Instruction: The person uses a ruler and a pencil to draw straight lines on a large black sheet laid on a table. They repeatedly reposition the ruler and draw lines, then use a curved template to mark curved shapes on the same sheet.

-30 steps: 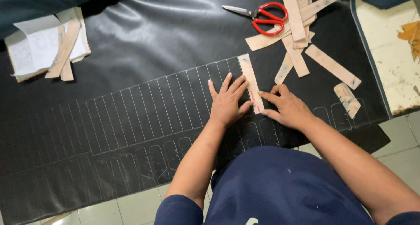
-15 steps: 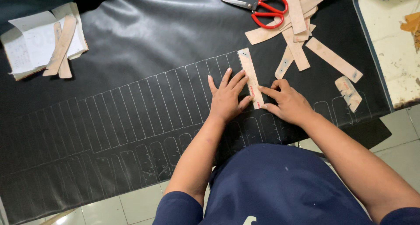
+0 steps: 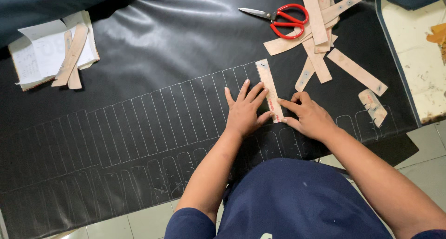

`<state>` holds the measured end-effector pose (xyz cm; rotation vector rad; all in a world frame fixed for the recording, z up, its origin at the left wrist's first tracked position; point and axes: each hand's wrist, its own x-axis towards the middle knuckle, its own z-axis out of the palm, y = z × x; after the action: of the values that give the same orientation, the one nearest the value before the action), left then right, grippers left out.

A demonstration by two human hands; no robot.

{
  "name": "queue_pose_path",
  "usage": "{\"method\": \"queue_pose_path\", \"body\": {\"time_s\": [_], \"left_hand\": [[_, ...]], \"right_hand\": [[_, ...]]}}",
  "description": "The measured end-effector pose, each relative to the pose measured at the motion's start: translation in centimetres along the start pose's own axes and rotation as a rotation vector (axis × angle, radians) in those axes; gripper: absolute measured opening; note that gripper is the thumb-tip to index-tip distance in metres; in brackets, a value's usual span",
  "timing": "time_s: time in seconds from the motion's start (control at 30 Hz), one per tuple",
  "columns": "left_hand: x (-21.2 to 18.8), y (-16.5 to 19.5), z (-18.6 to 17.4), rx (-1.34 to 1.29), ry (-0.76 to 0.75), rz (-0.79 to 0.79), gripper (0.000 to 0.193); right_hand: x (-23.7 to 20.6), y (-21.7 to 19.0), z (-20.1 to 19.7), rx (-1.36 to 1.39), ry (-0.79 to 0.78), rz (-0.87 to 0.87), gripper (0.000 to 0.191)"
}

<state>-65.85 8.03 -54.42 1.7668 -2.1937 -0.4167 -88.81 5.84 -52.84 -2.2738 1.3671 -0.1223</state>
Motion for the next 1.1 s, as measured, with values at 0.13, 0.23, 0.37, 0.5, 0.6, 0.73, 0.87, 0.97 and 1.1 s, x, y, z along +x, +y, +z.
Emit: {"method": "queue_pose_path", "body": {"time_s": [0.13,0.23,0.37,0.5,0.6,0.73,0.87,0.97,1.1], "left_hand": [[0.0,-0.1,0.1,0.015,-0.019,-0.002,0.077],[0.1,-0.1,0.2,0.025,-0.031,-0.005,0.077],[0.3,-0.3,0.2,0.041,-0.028,0.008,0.079],[0.4,-0.3,0.3,0.057,-0.048,0.001,0.081],[0.6,-0.3,0.3,0.072,-0.062,0.000,0.078],[0.7,-0.4,0.3,0.070,-0.077,0.004,0.072],[0.7,-0.3,0.1,0.057,-0.077,-0.003,0.070],[0.6,-0.2,-0.1,0.055,-0.082,-0.012,0.068],[0.7,-0.2,-0.2,0.056,-0.067,-0.004,0.068]], "right_hand": [[0.1,0.2,0.2,-0.005,-0.037,0.020,0.060],[0.7,0.6,-0.1,0.094,-0.031,0.016,0.054],[3.8,1.1,-2.0,0.318,0.210,-0.133,0.023],[8.2,0.0,-4.4,0.276,0.289,-0.122,0.026],[11.3,-1.8,-5.5,0.478,0.271,-0.097,0.026],[13.7,-3.5,-6.0,0.630,0.182,-0.009,0.028],[14.9,-3.9,-5.7,0.646,0.156,-0.011,0.028],[15.2,-3.9,-5.3,0.657,0.134,0.015,0.028],[15.2,-3.5,-5.1,0.520,0.158,-0.015,0.027]]}}
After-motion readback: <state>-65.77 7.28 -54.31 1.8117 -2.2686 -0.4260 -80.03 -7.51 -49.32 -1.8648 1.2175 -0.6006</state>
